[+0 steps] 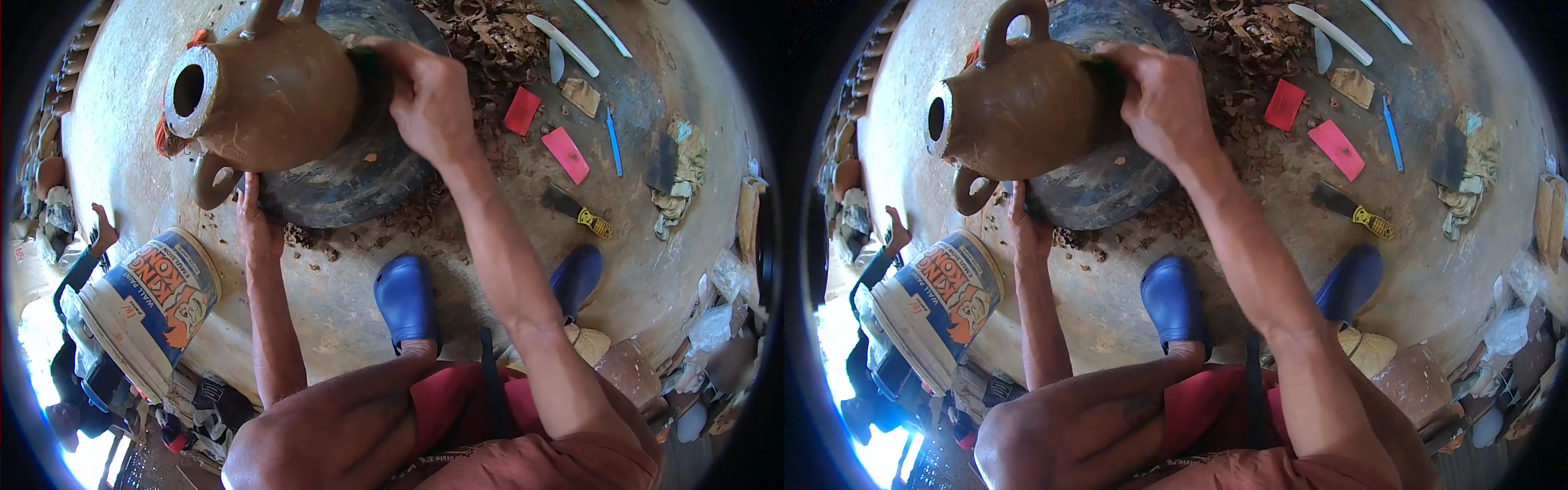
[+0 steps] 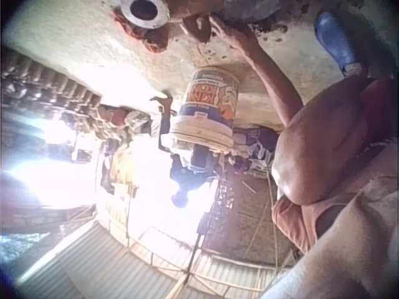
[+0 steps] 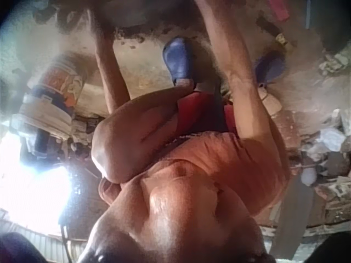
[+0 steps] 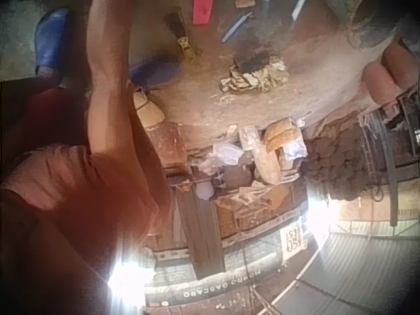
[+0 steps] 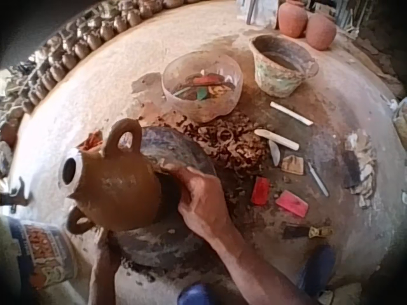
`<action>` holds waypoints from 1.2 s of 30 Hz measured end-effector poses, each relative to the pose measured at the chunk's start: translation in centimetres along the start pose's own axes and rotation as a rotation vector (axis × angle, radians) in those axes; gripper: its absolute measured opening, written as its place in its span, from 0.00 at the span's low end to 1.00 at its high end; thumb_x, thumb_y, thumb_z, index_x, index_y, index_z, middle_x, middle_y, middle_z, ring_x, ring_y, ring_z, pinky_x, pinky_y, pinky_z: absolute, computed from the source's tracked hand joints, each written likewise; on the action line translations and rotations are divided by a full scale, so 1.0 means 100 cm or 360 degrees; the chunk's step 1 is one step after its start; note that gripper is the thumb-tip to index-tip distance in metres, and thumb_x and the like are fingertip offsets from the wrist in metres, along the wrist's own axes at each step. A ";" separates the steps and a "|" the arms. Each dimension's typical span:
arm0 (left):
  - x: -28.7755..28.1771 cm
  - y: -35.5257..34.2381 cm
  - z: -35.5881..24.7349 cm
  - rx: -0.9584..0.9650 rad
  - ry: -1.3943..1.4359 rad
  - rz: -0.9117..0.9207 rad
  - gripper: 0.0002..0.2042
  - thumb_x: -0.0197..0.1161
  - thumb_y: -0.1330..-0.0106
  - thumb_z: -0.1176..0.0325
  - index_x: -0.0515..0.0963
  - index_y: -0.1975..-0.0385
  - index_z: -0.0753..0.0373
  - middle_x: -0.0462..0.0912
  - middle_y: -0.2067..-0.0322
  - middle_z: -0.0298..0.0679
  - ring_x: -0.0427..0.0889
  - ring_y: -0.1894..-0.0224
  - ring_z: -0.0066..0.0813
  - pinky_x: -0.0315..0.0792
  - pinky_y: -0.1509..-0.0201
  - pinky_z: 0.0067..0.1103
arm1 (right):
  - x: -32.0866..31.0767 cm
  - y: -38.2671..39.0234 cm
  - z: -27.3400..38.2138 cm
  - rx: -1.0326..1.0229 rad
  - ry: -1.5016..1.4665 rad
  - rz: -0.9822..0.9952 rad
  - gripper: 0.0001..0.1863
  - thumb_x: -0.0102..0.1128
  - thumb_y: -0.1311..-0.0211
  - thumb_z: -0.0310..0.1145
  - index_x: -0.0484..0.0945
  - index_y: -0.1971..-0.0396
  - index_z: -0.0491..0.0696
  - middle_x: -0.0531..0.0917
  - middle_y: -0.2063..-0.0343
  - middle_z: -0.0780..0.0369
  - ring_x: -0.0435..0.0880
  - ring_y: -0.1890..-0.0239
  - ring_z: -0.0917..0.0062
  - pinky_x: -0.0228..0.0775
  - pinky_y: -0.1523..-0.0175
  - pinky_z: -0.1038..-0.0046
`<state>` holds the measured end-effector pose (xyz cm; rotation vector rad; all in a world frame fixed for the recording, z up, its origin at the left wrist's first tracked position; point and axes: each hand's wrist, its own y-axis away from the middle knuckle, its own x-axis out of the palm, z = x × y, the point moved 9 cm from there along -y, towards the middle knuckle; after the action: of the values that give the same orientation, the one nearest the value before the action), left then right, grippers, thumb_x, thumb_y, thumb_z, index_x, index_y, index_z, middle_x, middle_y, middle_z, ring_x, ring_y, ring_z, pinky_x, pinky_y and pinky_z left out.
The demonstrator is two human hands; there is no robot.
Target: The person refines a clay vessel on a spinning wheel by smoothing the surface with a green scraper, trimming edges with a pointed tool, and wiping the rim with a wet cloth.
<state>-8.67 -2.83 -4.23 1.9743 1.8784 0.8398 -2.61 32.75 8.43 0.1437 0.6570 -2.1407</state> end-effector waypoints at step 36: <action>0.075 0.091 0.042 -0.0209 -0.0136 -0.0022 0.33 0.53 0.20 0.38 0.68 0.29 0.59 0.84 0.44 0.43 0.89 0.52 0.34 0.85 0.61 0.27 | -0.006 0.052 0.002 0.0395 -0.0172 -0.0218 0.20 0.58 0.33 0.11 0.89 0.49 0.44 0.87 0.69 0.65 0.75 0.77 0.88 0.74 0.71 0.79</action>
<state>1.03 4.27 -0.69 1.8863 1.7415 0.8387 1.84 30.54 6.71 0.1188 0.3450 -2.3391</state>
